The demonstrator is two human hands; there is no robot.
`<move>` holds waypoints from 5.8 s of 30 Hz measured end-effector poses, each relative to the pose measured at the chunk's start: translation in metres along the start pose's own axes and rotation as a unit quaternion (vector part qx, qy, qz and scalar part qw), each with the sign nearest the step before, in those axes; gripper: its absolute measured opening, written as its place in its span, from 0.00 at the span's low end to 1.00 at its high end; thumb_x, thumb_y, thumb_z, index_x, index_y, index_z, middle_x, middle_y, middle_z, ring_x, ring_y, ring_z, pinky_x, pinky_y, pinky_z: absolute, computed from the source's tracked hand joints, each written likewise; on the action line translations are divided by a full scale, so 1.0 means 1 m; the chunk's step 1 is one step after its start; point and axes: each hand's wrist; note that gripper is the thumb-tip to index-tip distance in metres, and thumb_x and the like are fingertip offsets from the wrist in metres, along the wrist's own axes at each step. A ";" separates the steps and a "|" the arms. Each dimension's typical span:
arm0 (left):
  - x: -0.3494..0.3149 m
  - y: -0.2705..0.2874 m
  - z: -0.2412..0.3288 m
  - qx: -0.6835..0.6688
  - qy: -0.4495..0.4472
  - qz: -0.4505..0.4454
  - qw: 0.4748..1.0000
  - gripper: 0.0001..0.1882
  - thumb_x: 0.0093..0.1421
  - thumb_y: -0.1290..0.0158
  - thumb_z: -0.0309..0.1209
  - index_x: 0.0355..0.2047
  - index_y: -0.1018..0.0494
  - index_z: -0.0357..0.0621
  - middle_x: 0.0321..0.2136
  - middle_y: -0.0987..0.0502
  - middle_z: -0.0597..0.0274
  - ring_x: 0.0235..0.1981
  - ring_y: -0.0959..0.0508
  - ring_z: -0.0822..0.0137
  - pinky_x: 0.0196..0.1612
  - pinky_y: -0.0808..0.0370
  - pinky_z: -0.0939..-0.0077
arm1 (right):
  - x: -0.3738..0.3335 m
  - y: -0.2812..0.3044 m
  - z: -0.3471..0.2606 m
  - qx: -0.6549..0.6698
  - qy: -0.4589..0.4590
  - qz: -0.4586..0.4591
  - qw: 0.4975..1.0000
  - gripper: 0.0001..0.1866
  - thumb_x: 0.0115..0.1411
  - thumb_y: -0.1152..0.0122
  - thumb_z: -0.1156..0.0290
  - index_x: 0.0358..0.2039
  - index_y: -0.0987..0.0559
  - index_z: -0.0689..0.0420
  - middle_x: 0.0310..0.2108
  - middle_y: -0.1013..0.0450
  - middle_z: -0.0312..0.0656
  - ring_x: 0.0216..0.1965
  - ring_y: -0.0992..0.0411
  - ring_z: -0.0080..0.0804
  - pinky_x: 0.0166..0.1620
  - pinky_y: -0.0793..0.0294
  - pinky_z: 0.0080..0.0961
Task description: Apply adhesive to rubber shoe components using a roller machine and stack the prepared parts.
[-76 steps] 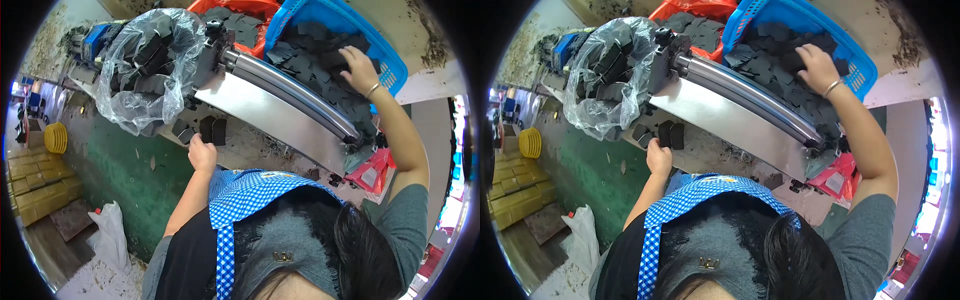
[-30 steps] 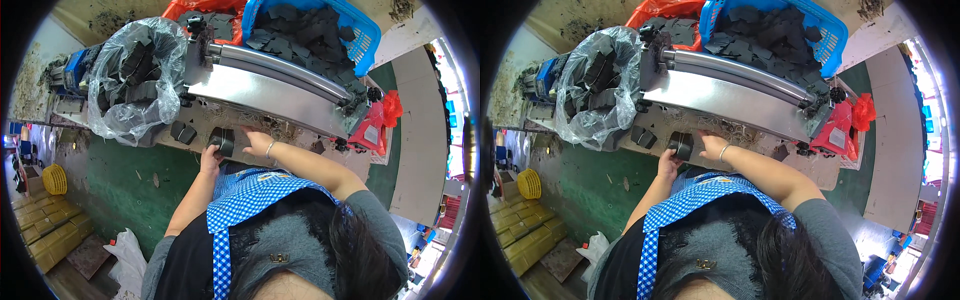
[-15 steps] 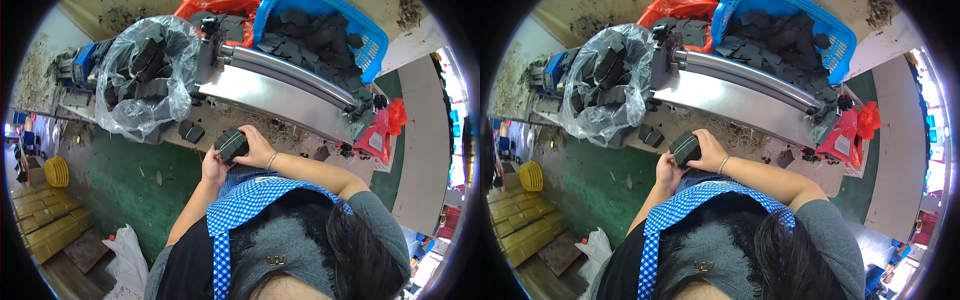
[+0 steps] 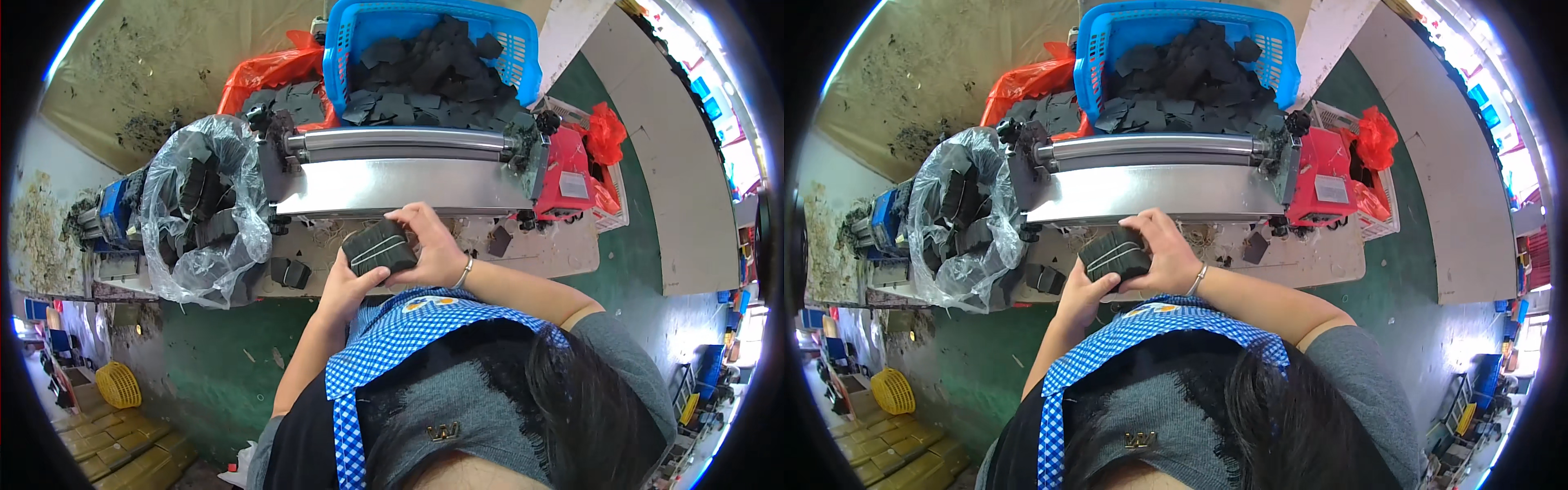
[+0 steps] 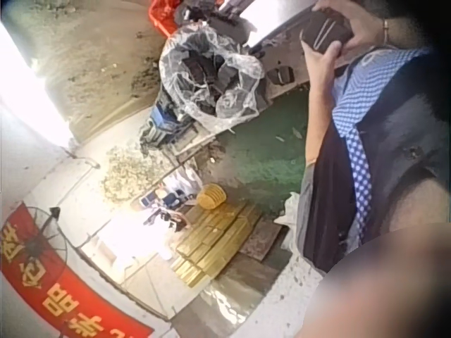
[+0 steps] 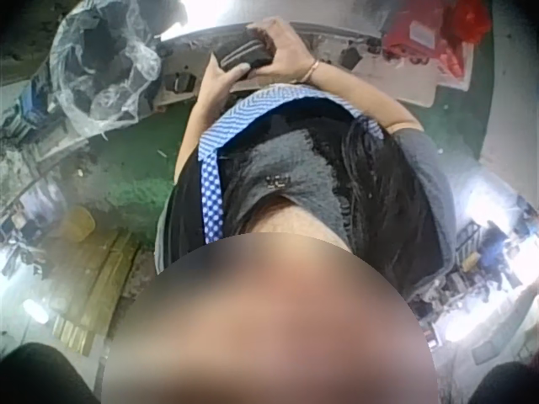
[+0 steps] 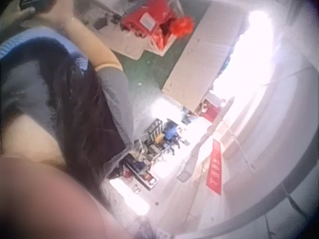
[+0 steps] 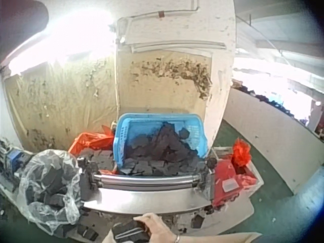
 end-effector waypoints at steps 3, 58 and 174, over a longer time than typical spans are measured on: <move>0.004 -0.010 0.011 0.004 -0.006 -0.020 1.000 0.35 0.47 0.37 0.26 0.52 0.43 0.35 0.44 0.31 0.55 0.45 0.28 0.65 0.47 0.28 0.71 | -0.001 0.012 -0.008 0.006 -0.002 0.018 1.000 0.47 0.29 0.21 0.65 0.53 0.36 0.51 0.45 0.42 0.42 0.44 0.36 0.33 0.41 0.30 0.25; 0.035 -0.016 0.004 -0.150 -0.037 -0.044 0.987 0.15 0.53 0.51 0.26 0.40 0.30 0.30 0.34 0.24 0.53 0.33 0.22 0.65 0.38 0.24 0.74 | -0.015 0.065 0.044 0.493 -0.247 -0.025 0.834 0.23 0.44 0.35 0.81 0.44 0.26 0.60 0.37 0.27 0.40 0.36 0.27 0.28 0.40 0.25 0.24; 0.118 -0.022 0.001 -0.071 -0.077 0.183 0.977 0.13 0.51 0.43 0.21 0.38 0.28 0.33 0.32 0.24 0.59 0.31 0.24 0.70 0.35 0.25 0.77 | 0.067 0.036 0.066 0.262 -0.302 -0.079 0.913 0.11 0.61 0.48 0.65 0.28 0.27 0.61 0.20 0.28 0.39 0.17 0.29 0.23 0.21 0.31 0.15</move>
Point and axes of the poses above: each hand's wrist, its own x-axis towards the middle knuckle, its own y-axis out of the back of the hand, z = x × y
